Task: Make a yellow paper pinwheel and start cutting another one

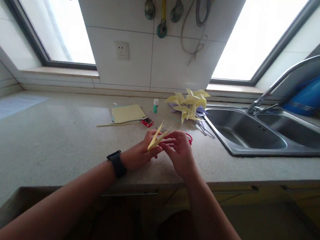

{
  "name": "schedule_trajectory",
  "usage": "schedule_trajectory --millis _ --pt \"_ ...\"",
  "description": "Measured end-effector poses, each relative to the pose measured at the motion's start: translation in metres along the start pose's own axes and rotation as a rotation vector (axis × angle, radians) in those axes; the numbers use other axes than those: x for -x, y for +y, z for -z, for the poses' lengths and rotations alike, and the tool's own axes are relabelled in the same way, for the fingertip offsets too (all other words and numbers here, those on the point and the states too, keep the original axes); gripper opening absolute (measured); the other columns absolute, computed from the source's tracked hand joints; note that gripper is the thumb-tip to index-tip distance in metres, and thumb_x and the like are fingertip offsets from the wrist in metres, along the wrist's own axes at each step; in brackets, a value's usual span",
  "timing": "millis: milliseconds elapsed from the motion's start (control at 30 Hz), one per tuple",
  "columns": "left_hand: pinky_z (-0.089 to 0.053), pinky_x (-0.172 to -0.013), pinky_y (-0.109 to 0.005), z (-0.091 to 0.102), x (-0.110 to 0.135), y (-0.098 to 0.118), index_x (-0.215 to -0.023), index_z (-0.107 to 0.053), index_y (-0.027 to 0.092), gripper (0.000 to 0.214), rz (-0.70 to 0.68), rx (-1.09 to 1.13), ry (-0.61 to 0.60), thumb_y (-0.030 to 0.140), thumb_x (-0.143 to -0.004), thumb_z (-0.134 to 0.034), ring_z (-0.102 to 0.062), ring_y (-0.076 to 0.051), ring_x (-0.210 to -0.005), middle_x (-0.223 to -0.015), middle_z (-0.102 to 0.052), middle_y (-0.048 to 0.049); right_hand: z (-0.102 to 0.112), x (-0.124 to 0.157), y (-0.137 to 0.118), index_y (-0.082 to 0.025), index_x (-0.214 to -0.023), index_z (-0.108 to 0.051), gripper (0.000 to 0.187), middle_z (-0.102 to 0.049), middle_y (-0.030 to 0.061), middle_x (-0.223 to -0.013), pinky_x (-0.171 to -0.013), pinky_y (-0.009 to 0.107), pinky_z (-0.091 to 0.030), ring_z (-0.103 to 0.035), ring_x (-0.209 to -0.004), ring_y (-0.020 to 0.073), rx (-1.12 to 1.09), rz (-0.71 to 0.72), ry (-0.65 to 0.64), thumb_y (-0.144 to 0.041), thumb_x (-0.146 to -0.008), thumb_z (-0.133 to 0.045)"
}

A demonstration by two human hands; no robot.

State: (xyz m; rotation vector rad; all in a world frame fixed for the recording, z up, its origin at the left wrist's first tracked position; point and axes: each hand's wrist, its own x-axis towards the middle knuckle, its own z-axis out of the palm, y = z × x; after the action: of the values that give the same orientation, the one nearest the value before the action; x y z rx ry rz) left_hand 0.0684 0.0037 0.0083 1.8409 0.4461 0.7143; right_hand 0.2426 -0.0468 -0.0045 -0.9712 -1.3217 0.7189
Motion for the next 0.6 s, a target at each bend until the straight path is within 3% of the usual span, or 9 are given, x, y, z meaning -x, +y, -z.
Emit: schedule_trajectory --millis 200,400,600 --pt "-0.052 -0.076 -0.038 -0.012 0.015 0.003 -0.137 -0.032 0.019 0.052 0.011 -0.053 0.04 0.048 -0.099 -0.054 -0.06 -0.02 -0.085 -0.112 -0.059 -0.0114 -0.003 0.008 0.005 -0.029 -0.1 -0.051 0.036 -0.061 -0.0008 -0.091 -0.079 0.039 -0.057 -0.065 -0.084 0.0199 0.021 0.039 0.032 -0.032 -0.079 -0.079" --pt "-0.044 -0.1 -0.05 -0.025 0.031 0.006 -0.138 -0.039 0.022 0.056 -0.021 -0.069 0.095 0.047 -0.094 -0.063 -0.056 -0.03 -0.114 -0.125 -0.056 -0.0131 0.001 0.014 -0.008 -0.025 -0.086 -0.061 0.018 -0.061 0.0014 -0.086 -0.082 0.039 -0.053 -0.061 -0.084 0.0208 0.046 0.086 -0.11 -0.037 -0.086 -0.074" --pt "-0.048 -0.096 -0.042 -0.03 0.042 0.004 -0.147 -0.028 0.028 0.077 -0.118 0.095 0.194 0.049 -0.088 -0.072 -0.045 -0.031 -0.13 -0.145 -0.045 -0.0142 0.001 0.017 -0.014 -0.026 -0.097 -0.06 0.02 -0.061 0.0068 -0.112 -0.088 0.042 -0.055 -0.062 -0.106 0.0238 0.018 0.088 -0.118 -0.045 -0.093 -0.065"
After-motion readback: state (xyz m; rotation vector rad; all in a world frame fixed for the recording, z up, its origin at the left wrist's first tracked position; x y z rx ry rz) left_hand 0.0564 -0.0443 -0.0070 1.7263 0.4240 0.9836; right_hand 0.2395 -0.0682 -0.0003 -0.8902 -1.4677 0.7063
